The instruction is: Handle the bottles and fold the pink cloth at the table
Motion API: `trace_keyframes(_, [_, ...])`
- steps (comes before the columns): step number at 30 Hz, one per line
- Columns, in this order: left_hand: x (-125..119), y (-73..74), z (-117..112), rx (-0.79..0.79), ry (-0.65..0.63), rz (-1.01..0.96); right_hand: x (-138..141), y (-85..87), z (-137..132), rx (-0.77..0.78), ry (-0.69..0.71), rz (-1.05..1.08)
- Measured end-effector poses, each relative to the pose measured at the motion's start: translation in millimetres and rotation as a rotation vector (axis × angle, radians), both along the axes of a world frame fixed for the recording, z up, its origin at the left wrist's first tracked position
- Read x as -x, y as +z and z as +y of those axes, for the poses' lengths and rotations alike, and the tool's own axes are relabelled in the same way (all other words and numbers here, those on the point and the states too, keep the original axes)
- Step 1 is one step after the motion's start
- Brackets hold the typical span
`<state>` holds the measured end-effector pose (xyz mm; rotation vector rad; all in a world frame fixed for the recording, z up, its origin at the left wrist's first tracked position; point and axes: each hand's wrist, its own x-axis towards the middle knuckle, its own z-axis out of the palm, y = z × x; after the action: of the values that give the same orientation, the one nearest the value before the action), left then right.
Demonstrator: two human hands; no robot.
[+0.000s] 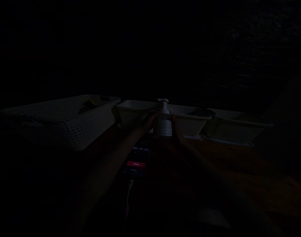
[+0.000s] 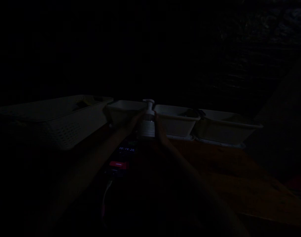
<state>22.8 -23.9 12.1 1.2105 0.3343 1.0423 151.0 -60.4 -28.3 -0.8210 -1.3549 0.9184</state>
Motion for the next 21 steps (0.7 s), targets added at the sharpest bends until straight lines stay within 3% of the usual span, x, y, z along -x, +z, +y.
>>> trace_keyframes(5, [2.2,4.7,-0.6,0.103,-0.091,-0.012,1.6,5.2,2.2,-0.002,0.063,0.116])
trace_keyframes(12, [5.2,7.1,-5.4,0.055,-0.183,-0.056,3.9,4.2,-0.5,0.026,0.022,0.089])
trace_keyframes(17, [2.3,-0.2,0.8,0.011,-0.163,-0.06,3.6,-3.7,-1.2,0.026,-0.049,0.045])
trace_keyframes(21, [3.3,-5.1,0.9,-0.025,-0.103,0.016,4.6,-3.1,-8.4,-0.035,-0.009,-0.038])
